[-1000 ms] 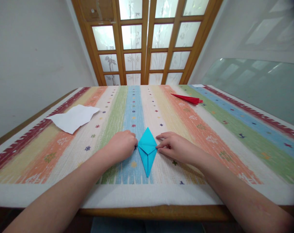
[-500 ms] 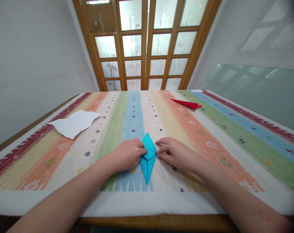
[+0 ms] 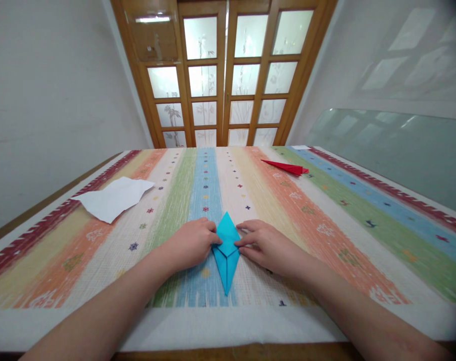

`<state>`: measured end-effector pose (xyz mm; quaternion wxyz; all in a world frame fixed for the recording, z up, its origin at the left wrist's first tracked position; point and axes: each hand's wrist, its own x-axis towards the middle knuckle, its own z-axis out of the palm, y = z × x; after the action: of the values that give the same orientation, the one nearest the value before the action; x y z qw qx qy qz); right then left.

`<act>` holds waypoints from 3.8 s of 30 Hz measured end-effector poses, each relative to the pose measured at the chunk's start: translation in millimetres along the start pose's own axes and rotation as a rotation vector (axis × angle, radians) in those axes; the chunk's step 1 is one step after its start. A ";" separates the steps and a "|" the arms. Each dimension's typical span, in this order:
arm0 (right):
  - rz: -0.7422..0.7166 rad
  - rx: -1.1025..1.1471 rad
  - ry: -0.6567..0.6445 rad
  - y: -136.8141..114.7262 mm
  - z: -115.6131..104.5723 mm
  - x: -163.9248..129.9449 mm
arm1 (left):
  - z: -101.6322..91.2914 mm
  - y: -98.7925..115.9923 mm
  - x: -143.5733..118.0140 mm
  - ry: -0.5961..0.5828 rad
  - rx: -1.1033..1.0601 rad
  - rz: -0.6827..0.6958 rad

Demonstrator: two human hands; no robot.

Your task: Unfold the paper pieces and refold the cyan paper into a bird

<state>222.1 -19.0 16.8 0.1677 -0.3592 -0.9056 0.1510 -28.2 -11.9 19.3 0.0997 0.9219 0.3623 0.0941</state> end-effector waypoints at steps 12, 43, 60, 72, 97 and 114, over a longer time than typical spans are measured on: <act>0.012 -0.012 -0.023 -0.1 -0.5 -1.3 | -7.8 -0.5 3.0 0.007 0.173 -0.123; 0.100 0.162 0.042 -3.7 -4.2 0.0 | -10.9 5.1 0.7 0.103 -0.050 0.035; 0.158 0.197 0.045 -2.4 -0.9 -0.2 | 5.3 -1.3 6.0 0.140 -0.168 -0.077; 0.256 0.118 0.011 -0.1 7.6 2.6 | 4.0 6.7 6.9 0.119 -0.200 -0.057; 0.273 0.160 -0.005 -9.2 0.9 0.6 | 8.8 -9.2 6.9 0.245 -0.219 -0.110; 0.205 0.184 0.000 -13.4 -3.2 -1.7 | 9.5 -16.4 8.8 0.216 -0.297 -0.146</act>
<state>216.6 -29.1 24.7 0.1836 -0.4328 -0.8465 0.2497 -30.3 4.8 6.9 0.2020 0.8529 0.4189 0.2372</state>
